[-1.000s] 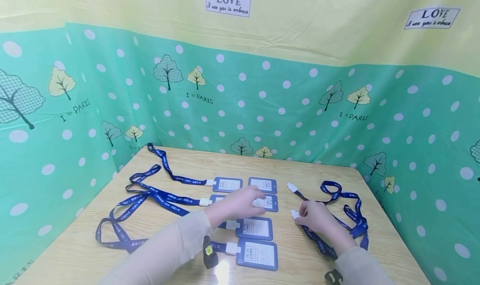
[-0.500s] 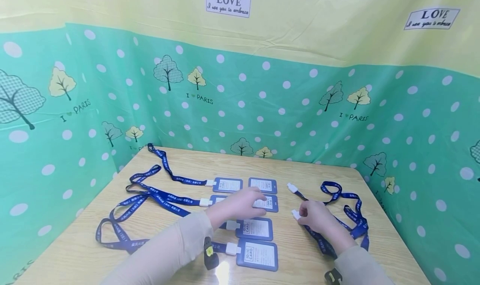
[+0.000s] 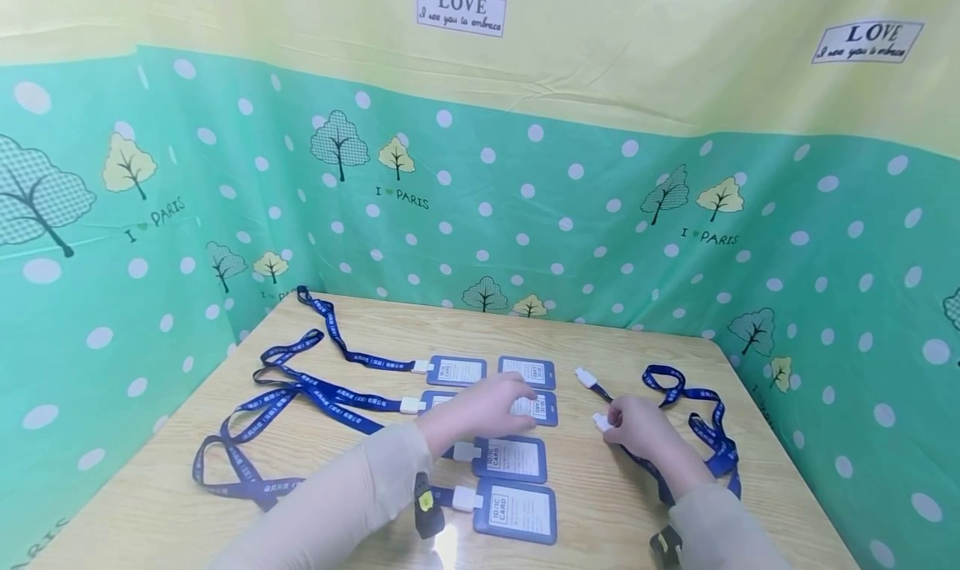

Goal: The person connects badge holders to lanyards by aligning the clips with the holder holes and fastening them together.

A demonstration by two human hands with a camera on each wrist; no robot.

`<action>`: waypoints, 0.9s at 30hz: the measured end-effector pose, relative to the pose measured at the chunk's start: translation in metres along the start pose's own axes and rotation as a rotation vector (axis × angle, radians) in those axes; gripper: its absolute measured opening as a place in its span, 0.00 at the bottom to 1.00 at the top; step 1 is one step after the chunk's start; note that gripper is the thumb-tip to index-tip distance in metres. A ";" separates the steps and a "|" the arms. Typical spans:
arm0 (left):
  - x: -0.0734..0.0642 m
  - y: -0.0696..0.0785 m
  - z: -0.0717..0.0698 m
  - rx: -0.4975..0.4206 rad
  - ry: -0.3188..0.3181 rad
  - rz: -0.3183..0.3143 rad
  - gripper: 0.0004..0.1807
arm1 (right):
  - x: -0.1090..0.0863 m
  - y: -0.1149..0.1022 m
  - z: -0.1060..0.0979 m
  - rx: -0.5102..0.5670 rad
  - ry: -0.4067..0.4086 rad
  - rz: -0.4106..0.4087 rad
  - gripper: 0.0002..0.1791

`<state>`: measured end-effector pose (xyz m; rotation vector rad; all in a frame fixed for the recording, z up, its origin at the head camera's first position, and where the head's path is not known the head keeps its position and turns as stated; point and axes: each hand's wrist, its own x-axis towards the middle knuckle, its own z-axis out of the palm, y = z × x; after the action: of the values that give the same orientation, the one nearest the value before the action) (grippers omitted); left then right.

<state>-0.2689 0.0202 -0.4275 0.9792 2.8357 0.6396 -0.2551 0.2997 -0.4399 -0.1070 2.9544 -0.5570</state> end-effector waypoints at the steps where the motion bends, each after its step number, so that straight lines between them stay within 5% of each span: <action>1: 0.000 0.000 0.000 -0.001 0.002 0.000 0.25 | 0.001 0.001 -0.001 -0.009 0.006 -0.002 0.09; 27: 0.002 -0.016 -0.007 -0.036 0.015 -0.056 0.24 | 0.017 0.003 -0.001 -0.084 0.015 -0.049 0.07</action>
<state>-0.2808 0.0076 -0.4275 0.8896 2.8424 0.6927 -0.2721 0.3015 -0.4422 -0.1847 2.9977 -0.4411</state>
